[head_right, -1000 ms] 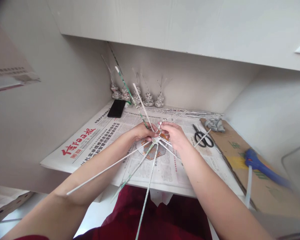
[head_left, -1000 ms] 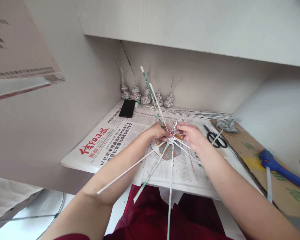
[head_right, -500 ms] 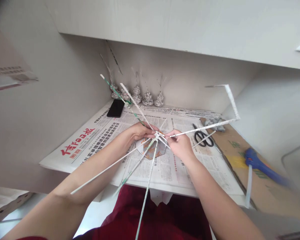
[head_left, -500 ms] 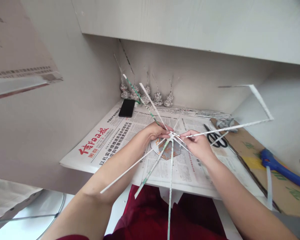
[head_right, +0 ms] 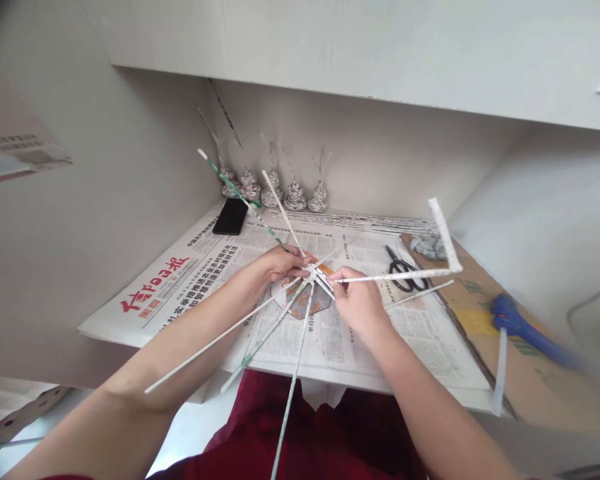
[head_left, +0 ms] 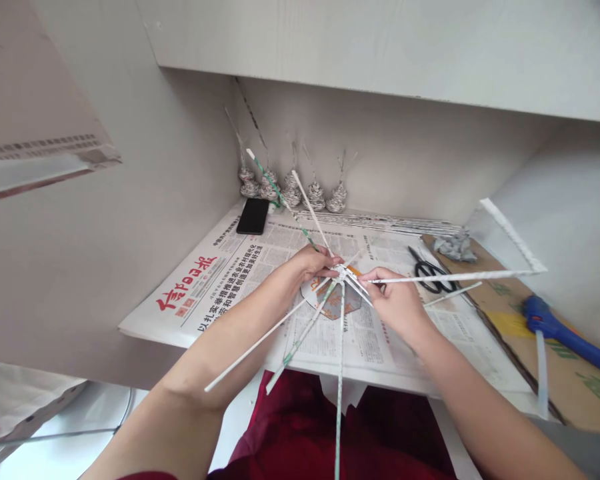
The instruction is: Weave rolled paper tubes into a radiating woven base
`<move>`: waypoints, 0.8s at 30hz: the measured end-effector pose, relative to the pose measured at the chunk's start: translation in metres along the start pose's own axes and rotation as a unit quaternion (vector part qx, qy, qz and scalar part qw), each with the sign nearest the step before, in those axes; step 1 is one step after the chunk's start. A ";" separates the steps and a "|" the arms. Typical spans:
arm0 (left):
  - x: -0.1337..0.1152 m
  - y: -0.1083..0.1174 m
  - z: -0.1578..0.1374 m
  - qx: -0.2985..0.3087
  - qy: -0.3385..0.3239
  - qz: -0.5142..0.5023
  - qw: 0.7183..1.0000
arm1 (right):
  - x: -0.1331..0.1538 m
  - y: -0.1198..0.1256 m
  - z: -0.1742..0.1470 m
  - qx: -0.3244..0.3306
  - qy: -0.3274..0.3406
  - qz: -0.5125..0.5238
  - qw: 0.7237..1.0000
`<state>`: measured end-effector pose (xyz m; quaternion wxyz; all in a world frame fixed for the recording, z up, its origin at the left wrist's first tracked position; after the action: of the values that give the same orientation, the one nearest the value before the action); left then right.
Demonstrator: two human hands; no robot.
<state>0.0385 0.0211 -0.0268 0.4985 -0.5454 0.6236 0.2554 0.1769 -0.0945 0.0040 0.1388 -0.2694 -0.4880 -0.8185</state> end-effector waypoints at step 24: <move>-0.003 -0.004 -0.002 0.056 -0.066 0.087 0.992 | -0.029 -0.010 0.005 -0.027 -0.223 0.322 0.919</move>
<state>0.0415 0.0194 -0.0227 0.5441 -0.4420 0.6479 0.2980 0.1970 -0.0869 -0.0177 0.2751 -0.5916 -0.3705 -0.6611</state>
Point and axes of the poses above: each hand's wrist, its own z-axis towards the middle knuckle, its own y-axis out of the back of the hand, x = y × z, the point moved 5 cm from there along z, towards the middle knuckle, and after that the axes turned 10 degrees about -x, right-handed, at the moved point
